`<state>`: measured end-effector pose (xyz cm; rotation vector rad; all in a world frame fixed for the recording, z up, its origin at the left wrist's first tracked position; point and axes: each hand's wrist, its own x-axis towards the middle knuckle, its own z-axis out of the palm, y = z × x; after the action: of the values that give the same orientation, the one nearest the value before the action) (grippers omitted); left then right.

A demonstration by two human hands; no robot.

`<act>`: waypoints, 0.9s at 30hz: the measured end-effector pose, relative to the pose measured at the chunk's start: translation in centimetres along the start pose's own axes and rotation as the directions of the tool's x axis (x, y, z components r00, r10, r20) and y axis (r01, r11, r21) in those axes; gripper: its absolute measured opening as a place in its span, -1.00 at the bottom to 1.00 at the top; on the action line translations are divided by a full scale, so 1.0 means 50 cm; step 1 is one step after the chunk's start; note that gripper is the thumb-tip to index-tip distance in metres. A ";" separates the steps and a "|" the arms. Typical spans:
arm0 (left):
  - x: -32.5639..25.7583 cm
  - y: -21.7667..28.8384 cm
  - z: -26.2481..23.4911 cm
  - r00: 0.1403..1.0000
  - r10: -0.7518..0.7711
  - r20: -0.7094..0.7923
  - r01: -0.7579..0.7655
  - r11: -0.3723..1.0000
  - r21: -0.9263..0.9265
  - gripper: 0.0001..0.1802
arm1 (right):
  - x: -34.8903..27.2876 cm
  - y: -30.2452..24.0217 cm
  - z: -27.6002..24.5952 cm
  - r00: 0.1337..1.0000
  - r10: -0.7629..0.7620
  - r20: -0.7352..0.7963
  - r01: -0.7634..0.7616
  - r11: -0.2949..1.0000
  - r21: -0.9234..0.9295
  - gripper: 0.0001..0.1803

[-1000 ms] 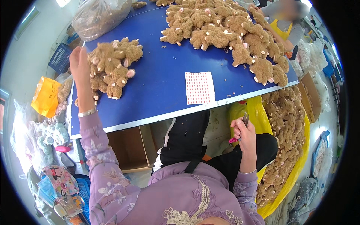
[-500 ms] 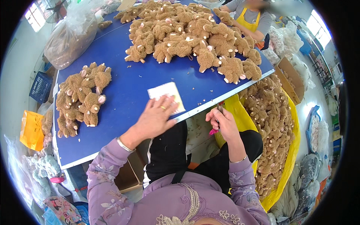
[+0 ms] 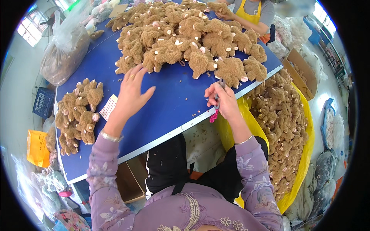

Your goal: The person trims excess fabric from small brown stuffed animals using scissors. They pick up each toy, snip loose threads or edges, and place the finished items on a blue table. The process is repeated for multiple units in a factory setting.

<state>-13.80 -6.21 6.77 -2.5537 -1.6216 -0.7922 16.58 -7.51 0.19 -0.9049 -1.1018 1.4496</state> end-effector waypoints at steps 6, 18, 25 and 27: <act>0.166 -0.018 0.156 0.992 -0.113 -0.063 0.121 0.983 0.137 -0.32 | -0.011 -0.003 -0.010 0.997 -0.055 -0.059 0.059 0.997 0.054 -0.67; 0.056 0.087 0.133 0.890 -0.405 0.209 0.325 0.243 -0.914 -0.88 | -0.029 0.002 0.010 0.984 -0.135 -0.116 0.092 0.942 -0.322 -0.82; 0.051 0.107 0.093 0.903 -0.430 0.015 0.198 0.385 -0.901 -0.77 | -0.024 0.004 0.027 0.983 -0.169 -0.072 0.125 0.903 -0.412 -0.78; 0.028 0.094 0.077 0.951 -0.310 0.013 0.249 0.735 -0.630 -0.67 | -0.024 0.014 0.022 0.978 -0.197 -0.064 0.156 0.903 -0.400 -0.78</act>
<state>-7.79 -6.14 5.16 -2.5936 -2.0086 -1.7212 15.51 -8.86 -0.21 -1.1139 -1.3882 1.0358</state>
